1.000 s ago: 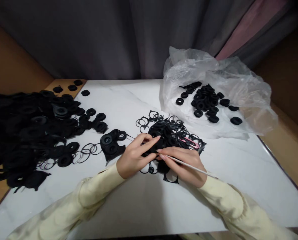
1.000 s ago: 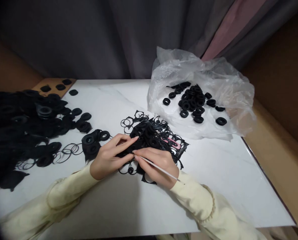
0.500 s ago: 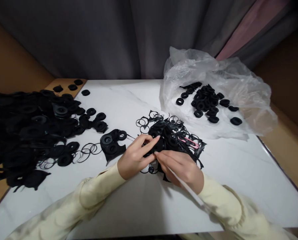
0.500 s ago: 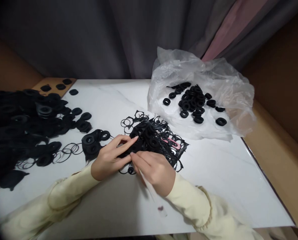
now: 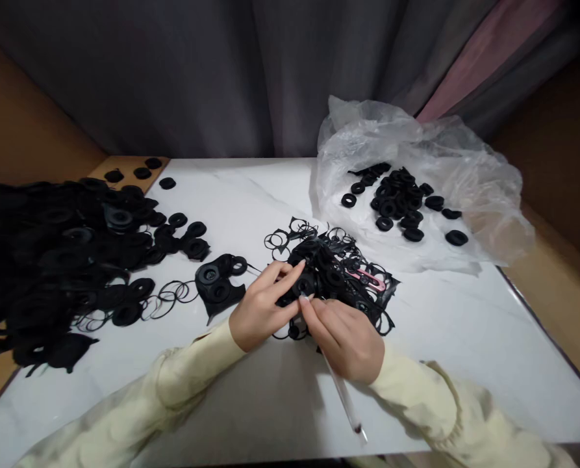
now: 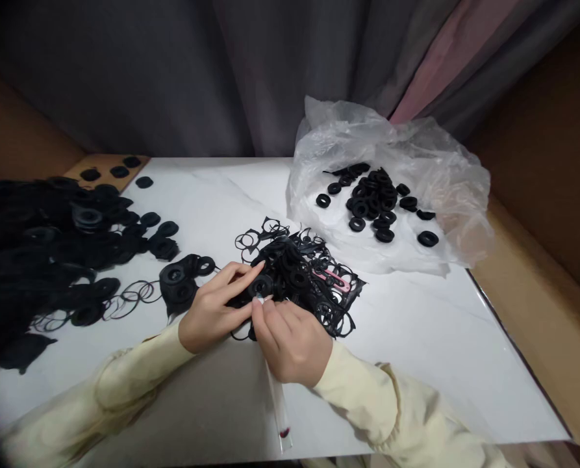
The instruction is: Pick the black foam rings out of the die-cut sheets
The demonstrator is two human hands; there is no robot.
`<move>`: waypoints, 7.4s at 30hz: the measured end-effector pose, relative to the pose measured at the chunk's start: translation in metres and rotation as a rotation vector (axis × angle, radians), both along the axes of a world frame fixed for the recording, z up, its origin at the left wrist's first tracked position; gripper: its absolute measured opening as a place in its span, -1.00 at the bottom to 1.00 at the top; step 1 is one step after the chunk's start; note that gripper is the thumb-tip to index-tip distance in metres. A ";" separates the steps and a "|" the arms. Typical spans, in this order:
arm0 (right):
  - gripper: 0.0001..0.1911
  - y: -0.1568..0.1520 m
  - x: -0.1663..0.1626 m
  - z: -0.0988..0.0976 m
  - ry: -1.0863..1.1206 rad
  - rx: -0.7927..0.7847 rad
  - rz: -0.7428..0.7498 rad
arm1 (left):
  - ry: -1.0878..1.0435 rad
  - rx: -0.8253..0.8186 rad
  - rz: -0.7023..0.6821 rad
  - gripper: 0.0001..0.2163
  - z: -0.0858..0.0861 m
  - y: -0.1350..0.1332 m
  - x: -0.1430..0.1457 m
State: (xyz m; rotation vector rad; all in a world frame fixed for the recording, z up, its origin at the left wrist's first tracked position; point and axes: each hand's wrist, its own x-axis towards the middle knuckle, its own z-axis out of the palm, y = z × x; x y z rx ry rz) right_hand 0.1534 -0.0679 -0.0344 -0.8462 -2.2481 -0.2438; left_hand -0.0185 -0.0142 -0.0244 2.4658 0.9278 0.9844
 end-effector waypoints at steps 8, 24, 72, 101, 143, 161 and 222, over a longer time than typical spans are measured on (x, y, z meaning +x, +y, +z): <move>-0.64 0.002 0.001 -0.001 -0.007 0.058 0.006 | -0.006 -0.064 0.067 -0.59 -0.002 0.000 0.001; -0.47 0.011 0.019 -0.006 0.142 0.083 -0.066 | -0.025 -0.013 0.058 -0.60 0.002 -0.004 0.005; -0.66 0.012 0.015 0.000 -0.023 0.060 0.031 | -0.039 -0.023 0.095 -0.60 -0.002 -0.006 0.005; -0.72 0.020 0.013 -0.009 0.150 -0.025 0.028 | 0.029 0.003 0.038 -0.82 0.004 -0.002 -0.001; -0.88 0.005 0.005 0.015 1.388 -1.400 0.130 | 0.043 0.121 0.060 -0.70 -0.004 -0.005 -0.001; -0.88 0.010 0.013 0.016 1.184 -1.229 -0.038 | 0.018 0.114 0.077 -0.71 -0.004 -0.003 0.000; -0.85 0.016 0.019 0.017 0.721 -0.676 -0.008 | 0.047 0.007 0.007 -0.82 0.000 0.003 -0.004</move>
